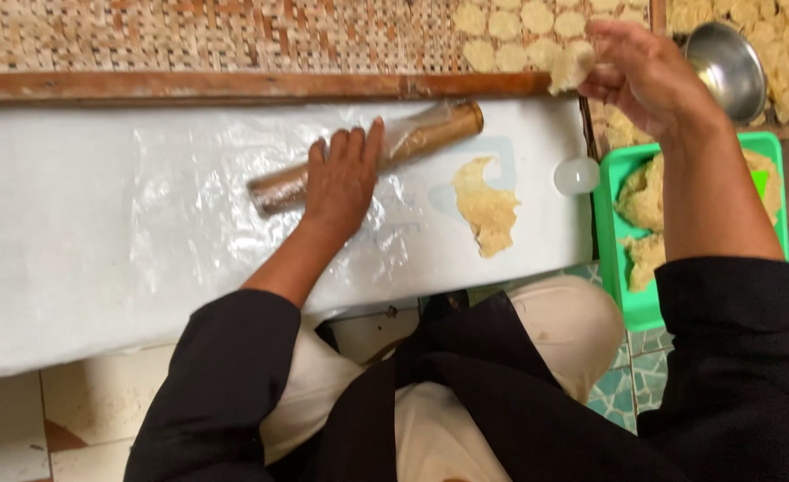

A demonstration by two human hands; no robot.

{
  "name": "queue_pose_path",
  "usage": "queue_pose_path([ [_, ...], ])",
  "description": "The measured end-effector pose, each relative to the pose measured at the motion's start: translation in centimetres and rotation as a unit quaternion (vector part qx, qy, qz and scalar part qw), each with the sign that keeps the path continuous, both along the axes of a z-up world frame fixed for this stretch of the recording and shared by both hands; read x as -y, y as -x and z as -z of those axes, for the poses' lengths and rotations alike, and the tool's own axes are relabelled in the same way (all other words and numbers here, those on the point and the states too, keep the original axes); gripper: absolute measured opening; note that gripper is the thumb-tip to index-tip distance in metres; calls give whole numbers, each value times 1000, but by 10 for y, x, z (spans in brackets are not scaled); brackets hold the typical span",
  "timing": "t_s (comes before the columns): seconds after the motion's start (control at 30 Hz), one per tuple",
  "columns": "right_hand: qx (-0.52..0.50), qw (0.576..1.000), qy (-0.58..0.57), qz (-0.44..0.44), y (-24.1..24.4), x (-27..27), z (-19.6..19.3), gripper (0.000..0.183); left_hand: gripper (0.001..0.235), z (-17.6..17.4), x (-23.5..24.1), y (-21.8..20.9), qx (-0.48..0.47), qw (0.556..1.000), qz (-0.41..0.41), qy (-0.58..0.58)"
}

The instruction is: The person rolls a piece of dough on a white surface using a rolling pin wrapped in plastic. They use a small plastic cup to cut circular shapes from the flattened dough and place them onto a woven tray. The person repeats this process with multiple pieces of dough.

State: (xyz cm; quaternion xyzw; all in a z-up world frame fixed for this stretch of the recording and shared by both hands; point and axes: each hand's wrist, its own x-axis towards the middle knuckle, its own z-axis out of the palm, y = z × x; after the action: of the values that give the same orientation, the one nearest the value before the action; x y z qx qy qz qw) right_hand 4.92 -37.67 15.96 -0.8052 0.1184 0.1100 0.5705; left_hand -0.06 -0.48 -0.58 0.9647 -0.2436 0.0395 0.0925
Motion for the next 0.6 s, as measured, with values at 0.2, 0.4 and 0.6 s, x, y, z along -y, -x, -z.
queue_pose_path([
  [0.2, 45, 998, -16, -31, -95, -45, 1, 7, 103, -2, -3, -5, -38, 999, 13, -10],
  [0.4, 67, 996, 32, -58, -204, -99, 30, 28, 103, -8, -8, -7, -49, 999, 19, 5],
  [0.6, 39, 999, 37, -3, -240, -128, 47, 10, 107, 0, -9, -5, -21, 999, 24, 11],
])
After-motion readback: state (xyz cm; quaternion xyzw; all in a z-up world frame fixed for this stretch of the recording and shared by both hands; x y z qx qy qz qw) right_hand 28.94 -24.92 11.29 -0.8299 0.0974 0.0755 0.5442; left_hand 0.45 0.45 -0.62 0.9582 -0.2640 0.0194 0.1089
